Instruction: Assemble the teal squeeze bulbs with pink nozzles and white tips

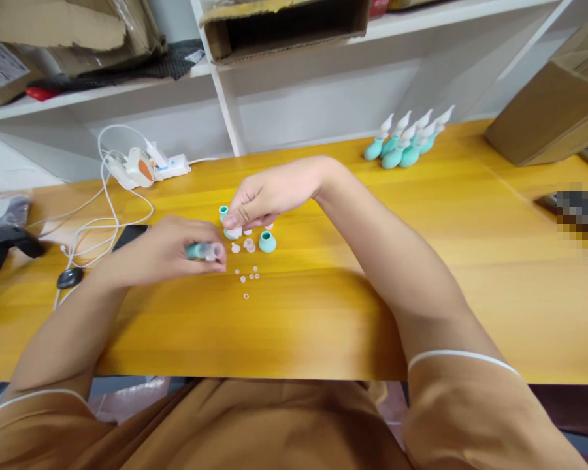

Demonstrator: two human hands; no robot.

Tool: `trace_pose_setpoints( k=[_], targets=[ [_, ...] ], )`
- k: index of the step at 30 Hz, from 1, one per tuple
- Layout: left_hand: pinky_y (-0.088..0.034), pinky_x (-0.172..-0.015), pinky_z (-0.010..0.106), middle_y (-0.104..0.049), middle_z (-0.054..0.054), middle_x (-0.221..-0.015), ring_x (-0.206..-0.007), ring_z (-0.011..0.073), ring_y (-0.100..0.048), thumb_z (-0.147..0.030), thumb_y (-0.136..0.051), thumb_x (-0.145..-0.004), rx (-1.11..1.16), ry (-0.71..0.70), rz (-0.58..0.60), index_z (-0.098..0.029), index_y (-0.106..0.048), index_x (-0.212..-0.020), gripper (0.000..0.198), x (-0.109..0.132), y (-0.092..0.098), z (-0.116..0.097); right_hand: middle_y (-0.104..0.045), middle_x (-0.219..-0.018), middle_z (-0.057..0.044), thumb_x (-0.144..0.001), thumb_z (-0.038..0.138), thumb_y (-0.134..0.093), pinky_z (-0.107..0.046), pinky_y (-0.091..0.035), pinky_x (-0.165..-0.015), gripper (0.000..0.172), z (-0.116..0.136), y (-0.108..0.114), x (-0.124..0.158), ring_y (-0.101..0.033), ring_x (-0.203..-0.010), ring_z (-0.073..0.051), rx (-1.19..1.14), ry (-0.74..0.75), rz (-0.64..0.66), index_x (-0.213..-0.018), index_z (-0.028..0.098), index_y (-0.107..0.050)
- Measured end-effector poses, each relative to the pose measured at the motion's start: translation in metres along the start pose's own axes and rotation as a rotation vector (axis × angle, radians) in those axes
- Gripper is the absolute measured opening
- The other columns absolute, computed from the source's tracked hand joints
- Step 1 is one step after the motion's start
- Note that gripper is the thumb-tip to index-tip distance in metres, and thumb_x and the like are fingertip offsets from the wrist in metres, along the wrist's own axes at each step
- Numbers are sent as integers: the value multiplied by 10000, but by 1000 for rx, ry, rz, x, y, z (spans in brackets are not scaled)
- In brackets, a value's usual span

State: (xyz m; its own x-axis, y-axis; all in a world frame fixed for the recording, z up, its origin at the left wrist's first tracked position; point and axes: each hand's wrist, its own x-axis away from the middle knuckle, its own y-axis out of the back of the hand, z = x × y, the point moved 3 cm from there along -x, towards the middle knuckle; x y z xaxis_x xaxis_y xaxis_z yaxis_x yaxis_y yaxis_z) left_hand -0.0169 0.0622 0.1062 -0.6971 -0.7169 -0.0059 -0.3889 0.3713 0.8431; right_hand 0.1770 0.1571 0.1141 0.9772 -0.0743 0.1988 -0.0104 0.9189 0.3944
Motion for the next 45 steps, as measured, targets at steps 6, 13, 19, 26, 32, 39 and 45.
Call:
trace_pose_setpoints(
  k=[6,13,19,26,32,39,45],
  targets=[
    [-500,-800,323,-718,28,-825,-864,211,-686,-97,-676,-942,-193,-85,228,-199,-706,-822,161,-13,-51,12,-375,-668,53,-1012,741,-651,-234,-314,-603,635,-5,9,10,-309,-617,-84,33,-8,-55,-751,167,-579],
    [-481,-781,308,-735,37,-853,-845,207,-687,-124,-683,-932,-224,-25,270,-188,-740,-840,125,-19,-63,24,-381,-679,49,-1004,738,-667,-238,-323,-618,629,-3,12,14,-319,-625,-85,62,-36,-86,-754,167,-581],
    [-496,-809,303,-763,48,-894,-876,208,-707,-161,-704,-967,-181,-27,266,-187,-756,-877,107,-22,-66,28,-400,-665,49,-1017,753,-635,-228,-319,-616,637,-5,15,16,-333,-621,-84,96,-48,-93,-767,169,-581],
    [-482,-768,281,-711,18,-876,-822,178,-674,-226,-713,-993,-145,-57,214,-196,-711,-862,135,-15,-48,25,-374,-656,49,-1015,738,-652,-242,-292,-604,641,-4,20,24,-306,-608,-85,105,-30,-121,-736,179,-508],
    [-471,-777,299,-770,32,-959,-821,183,-687,-351,-762,-967,-184,21,88,-208,-749,-983,144,-5,-2,22,-356,-664,52,-1006,746,-658,-248,-280,-600,653,-11,27,29,-287,-604,-83,108,-68,-178,-728,184,-477],
    [-491,-824,298,-741,11,-961,-835,174,-664,-386,-666,-956,-188,90,-50,-216,-673,-1037,188,1,20,19,-340,-668,56,-976,796,-649,-252,-268,-601,681,-24,31,23,-279,-610,-90,112,-125,-227,-726,191,-464],
    [-528,-915,339,-728,65,-1153,-996,199,-665,-338,-459,-1039,-89,139,-183,-208,-588,-1147,212,-1,20,28,-449,-657,38,-995,811,-589,-268,-281,-628,680,-33,36,10,-333,-626,-106,280,-170,-344,-744,179,-579]
  ],
)
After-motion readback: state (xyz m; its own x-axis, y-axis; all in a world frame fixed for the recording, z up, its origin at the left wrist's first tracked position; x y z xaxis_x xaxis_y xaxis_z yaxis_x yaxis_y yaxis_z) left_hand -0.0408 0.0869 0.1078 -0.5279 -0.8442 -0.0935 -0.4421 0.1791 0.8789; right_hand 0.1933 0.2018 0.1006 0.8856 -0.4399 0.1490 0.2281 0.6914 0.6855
